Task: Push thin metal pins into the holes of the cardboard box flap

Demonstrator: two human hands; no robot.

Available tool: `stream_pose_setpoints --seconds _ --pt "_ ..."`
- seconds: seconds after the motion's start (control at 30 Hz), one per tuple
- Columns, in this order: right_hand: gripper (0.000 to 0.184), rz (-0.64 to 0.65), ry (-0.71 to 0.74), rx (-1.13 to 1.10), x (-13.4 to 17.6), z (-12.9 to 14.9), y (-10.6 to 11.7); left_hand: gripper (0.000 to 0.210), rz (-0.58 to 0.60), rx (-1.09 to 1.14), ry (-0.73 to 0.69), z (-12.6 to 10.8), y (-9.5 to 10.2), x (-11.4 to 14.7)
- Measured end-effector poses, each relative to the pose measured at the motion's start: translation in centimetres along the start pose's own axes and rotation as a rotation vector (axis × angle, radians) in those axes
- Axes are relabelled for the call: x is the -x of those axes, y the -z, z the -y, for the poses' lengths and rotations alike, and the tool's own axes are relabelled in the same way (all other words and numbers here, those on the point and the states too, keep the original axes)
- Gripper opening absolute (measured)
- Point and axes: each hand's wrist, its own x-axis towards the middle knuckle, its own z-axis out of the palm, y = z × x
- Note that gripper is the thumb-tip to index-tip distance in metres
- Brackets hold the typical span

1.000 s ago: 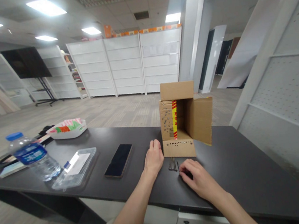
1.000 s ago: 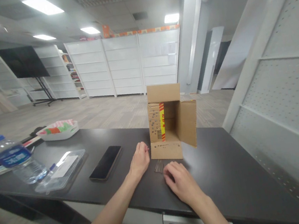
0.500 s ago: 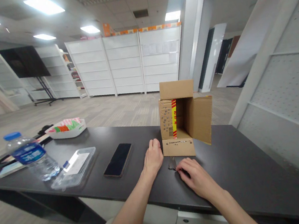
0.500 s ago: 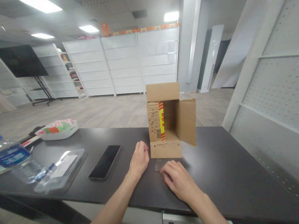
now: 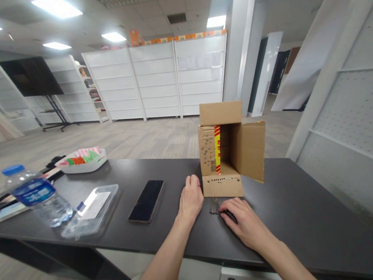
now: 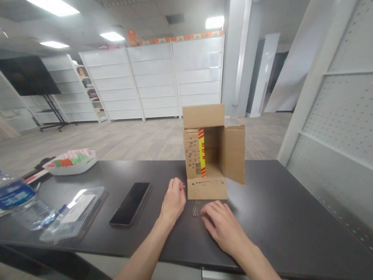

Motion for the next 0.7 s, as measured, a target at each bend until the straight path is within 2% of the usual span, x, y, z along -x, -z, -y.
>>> stream_pose_setpoints --seconds 0.3,0.47,0.6,0.7 --pt "0.010 -0.005 -0.019 -0.003 -0.1 0.2 0.1 0.015 0.006 -0.025 0.011 -0.1 0.0 0.0" --pt "0.010 -0.057 -0.040 -0.042 -0.2 -0.1 0.6 0.015 0.006 -0.018 0.003 -0.1 0.1 0.0" --pt "0.012 -0.119 -0.123 -0.070 -1.1 -1.2 1.0 0.016 0.013 -0.011 0.008 -0.2 0.2 0.0" --pt "0.013 -0.114 -0.226 -0.123 -2.2 -2.1 1.1 0.016 0.014 -0.006 0.011 -0.2 0.3 0.0"
